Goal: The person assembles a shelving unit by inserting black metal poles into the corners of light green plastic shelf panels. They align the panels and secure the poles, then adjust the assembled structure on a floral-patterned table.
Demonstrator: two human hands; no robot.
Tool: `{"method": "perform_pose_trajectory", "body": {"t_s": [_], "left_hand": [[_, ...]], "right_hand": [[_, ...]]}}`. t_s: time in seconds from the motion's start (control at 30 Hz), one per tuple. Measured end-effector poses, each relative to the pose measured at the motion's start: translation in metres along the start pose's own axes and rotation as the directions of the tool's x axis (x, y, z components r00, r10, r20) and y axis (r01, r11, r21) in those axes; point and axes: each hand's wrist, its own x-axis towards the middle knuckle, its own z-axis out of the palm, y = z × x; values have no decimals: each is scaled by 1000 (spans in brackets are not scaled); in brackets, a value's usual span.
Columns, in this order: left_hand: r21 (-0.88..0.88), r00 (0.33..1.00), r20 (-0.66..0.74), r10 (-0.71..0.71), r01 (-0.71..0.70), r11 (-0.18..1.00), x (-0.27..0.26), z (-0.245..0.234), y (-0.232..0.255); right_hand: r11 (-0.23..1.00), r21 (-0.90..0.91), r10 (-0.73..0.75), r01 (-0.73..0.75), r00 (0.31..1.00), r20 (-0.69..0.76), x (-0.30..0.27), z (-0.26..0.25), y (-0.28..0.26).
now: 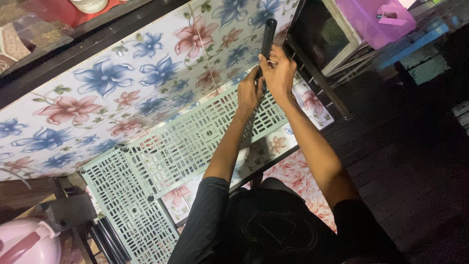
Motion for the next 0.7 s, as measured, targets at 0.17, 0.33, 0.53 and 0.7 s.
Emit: {"method": "perform_pose_trajectory", "body": {"t_s": [0.17,0.33,0.53,0.7], "left_hand": [[27,977,-75,200,-199,980,-12,-5,7],[-199,991,133,-29,55,979,-40,1,4],[-703,888,450,-97,420,574,-64,7,-22],[-724,867,492,-78,458,516,-81,4,-24]], "right_hand": [[1000,-4,-13,13,1000,-19,1,1,3],[999,-10,-50,50,999,4,-2,1,28],[996,51,-83,77,988,128,7,-10,69],[944,324,-22,-67,964,264,20,-10,89]]}}
